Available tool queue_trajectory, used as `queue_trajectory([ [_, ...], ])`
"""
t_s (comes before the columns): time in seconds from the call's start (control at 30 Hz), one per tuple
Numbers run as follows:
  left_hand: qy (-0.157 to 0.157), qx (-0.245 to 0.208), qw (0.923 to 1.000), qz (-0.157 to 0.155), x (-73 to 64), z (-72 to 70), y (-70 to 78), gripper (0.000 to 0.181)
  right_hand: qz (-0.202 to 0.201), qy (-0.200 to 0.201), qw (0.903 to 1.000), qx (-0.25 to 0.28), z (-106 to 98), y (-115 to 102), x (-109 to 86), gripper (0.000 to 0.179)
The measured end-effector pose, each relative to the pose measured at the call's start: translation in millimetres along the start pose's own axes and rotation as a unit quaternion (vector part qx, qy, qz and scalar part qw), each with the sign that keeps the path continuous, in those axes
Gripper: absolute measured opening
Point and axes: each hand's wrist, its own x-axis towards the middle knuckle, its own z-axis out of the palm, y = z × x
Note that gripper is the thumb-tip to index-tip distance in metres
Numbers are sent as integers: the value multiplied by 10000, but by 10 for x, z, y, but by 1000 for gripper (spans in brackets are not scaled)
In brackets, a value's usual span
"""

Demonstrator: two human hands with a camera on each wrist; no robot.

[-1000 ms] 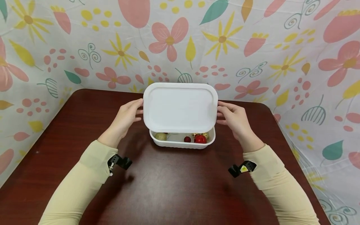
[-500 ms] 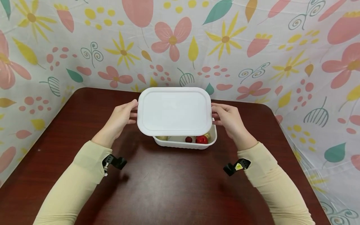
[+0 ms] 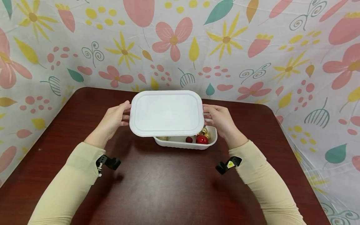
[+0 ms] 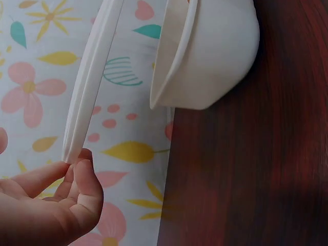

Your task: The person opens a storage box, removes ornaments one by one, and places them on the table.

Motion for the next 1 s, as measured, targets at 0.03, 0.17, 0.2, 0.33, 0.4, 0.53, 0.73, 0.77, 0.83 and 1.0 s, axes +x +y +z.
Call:
queue_trajectory([
  [0.03,-7,16,10000,-17,0,-15,-7,73,20,-15,10000,37,17,3,8,39],
  [0.17,18,87,9999,-102,0,-70,-34,74,119,-60,9998,114,100,3,25,39],
  [0.2,30,98,9999,-123,3,-83,-43,75,151,-62,9998,126,122,6,28,39],
  [0.33,106,154,9995,-236,11,-144,-92,76,271,-145,9994,134,210,30,51,39],
  [0.4,138,145,9994,-295,11,-176,-119,78,327,-207,9992,102,250,49,63,39],
  [0.53,217,96,9989,-408,9,-236,-173,81,355,-383,9986,116,321,97,84,38],
  [0.73,317,61,9983,-493,20,-337,-257,83,259,-603,9976,239,436,137,71,38],
  [0.77,330,58,9982,-500,21,-356,-271,83,245,-617,9974,268,459,140,67,38],
  [0.83,365,73,9978,-546,19,-392,-295,82,223,-630,9972,332,508,146,60,38],
  [1.0,467,85,9965,-689,2,-470,-358,82,254,-823,9954,420,628,158,40,40],
])
